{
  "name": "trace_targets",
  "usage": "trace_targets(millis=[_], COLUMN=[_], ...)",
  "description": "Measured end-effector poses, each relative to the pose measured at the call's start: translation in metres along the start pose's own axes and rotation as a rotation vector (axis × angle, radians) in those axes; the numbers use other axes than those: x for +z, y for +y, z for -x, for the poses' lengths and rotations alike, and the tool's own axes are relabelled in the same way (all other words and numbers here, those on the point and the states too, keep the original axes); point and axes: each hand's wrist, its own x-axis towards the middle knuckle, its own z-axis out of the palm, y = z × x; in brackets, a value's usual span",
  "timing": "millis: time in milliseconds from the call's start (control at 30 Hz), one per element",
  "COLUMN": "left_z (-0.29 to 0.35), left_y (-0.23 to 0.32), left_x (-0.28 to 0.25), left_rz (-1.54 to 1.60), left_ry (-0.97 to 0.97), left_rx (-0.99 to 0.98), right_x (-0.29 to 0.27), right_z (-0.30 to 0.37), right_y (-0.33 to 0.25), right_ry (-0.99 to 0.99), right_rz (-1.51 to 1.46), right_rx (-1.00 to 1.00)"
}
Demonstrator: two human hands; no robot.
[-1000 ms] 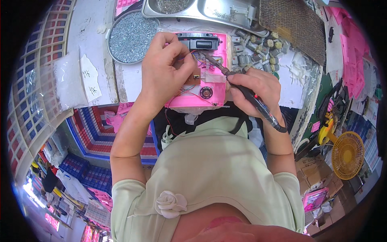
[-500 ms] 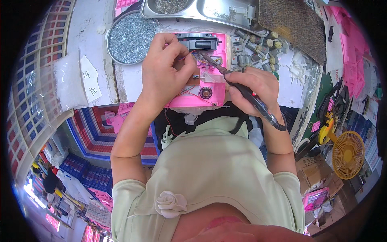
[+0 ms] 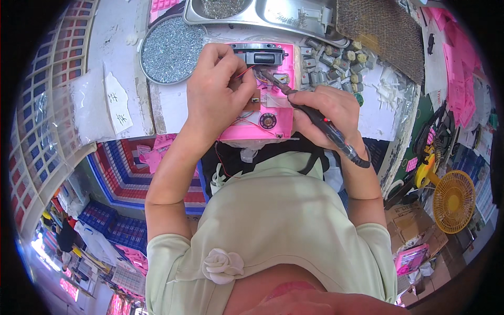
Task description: Assemble a pink plastic toy component by inserting internal parts and securing the casing with an electric screwdriver and soldering iron.
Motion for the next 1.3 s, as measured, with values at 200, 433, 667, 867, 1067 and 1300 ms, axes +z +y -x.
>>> trace_targets(millis=[200,433,667,867,1067,1300], left_z=[0.0,0.001,0.001,0.001,0.001,0.001], left_y=[-0.001,-0.002,-0.002,-0.002,-0.001,-0.002], left_x=[0.001,0.003,0.005,0.005,0.005,0.006], left_rz=[-0.004,-0.018,-0.053,-0.051,-0.05,-0.079], left_ry=[-0.002,0.021,0.044,0.04,0.039,0.049], left_rx=[-0.001,0.022,0.05,0.05,0.042,0.061], right_x=[0.001,0.0,0.0,-0.005,-0.013,-0.022], right_z=[0.0,-0.002,-0.005,-0.003,0.005,0.01], right_y=[0.003,0.001,0.0,-0.004,-0.006,-0.008], right_ry=[-0.025,-0.022,-0.006,-0.018,0.028,0.054], right_rz=[0.013,0.032,0.028,0.011,0.024,0.042], right_rx=[0.0,-0.006,-0.014,0.0,-0.007,0.018])
